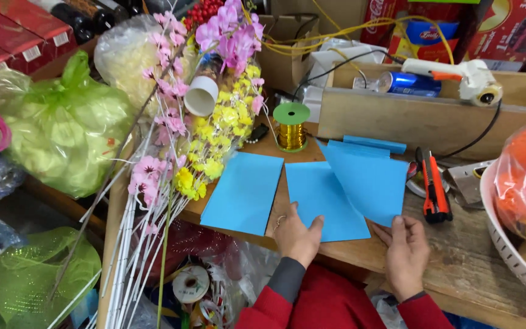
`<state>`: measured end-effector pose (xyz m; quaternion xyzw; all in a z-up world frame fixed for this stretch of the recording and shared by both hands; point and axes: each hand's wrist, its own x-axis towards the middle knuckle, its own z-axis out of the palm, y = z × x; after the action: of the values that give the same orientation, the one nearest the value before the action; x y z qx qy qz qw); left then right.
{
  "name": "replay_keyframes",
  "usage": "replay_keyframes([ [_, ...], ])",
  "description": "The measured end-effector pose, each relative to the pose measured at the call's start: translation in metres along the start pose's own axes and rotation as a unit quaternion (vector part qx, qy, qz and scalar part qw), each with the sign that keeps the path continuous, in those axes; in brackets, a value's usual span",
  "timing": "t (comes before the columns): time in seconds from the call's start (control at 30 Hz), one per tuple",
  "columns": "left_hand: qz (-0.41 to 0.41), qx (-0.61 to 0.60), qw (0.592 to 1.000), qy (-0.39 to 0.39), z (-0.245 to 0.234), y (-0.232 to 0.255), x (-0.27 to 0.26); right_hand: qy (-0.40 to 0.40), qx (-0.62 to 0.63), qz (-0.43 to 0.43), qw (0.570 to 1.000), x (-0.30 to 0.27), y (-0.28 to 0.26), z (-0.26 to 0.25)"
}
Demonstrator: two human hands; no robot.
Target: Folding small blue paper squares into rectangular strips on a wooden workbench.
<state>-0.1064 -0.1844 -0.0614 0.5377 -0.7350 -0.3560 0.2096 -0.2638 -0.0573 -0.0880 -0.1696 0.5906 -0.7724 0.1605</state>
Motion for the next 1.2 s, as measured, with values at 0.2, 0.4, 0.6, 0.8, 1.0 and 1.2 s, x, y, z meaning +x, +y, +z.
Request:
replay_keyframes([
  [0.2,-0.190,-0.219,0.957,0.025,-0.024,0.041,0.010,-0.011,-0.029,0.023,0.999,0.004,0.000,-0.001],
  [0.4,-0.260,-0.365,0.893,0.043,-0.029,0.047,0.025,-0.024,-0.062,0.019,0.998,0.002,-0.004,-0.003],
  [0.6,-0.127,-0.129,0.983,0.017,-0.056,0.017,0.059,-0.053,-0.046,-0.048,0.996,-0.002,0.002,-0.009],
  [0.8,-0.135,0.173,0.968,0.123,-0.153,-0.029,0.073,-0.124,-0.257,-0.298,0.911,-0.012,0.020,-0.010],
  [1.0,0.084,0.168,0.981,0.057,-0.124,-0.036,0.023,-0.237,-0.411,-0.434,0.766,-0.024,0.023,-0.013],
  [1.2,0.345,0.119,0.922,-0.126,-0.077,-0.027,-0.035,-0.254,-0.509,-0.412,0.712,-0.029,0.011,-0.048],
])
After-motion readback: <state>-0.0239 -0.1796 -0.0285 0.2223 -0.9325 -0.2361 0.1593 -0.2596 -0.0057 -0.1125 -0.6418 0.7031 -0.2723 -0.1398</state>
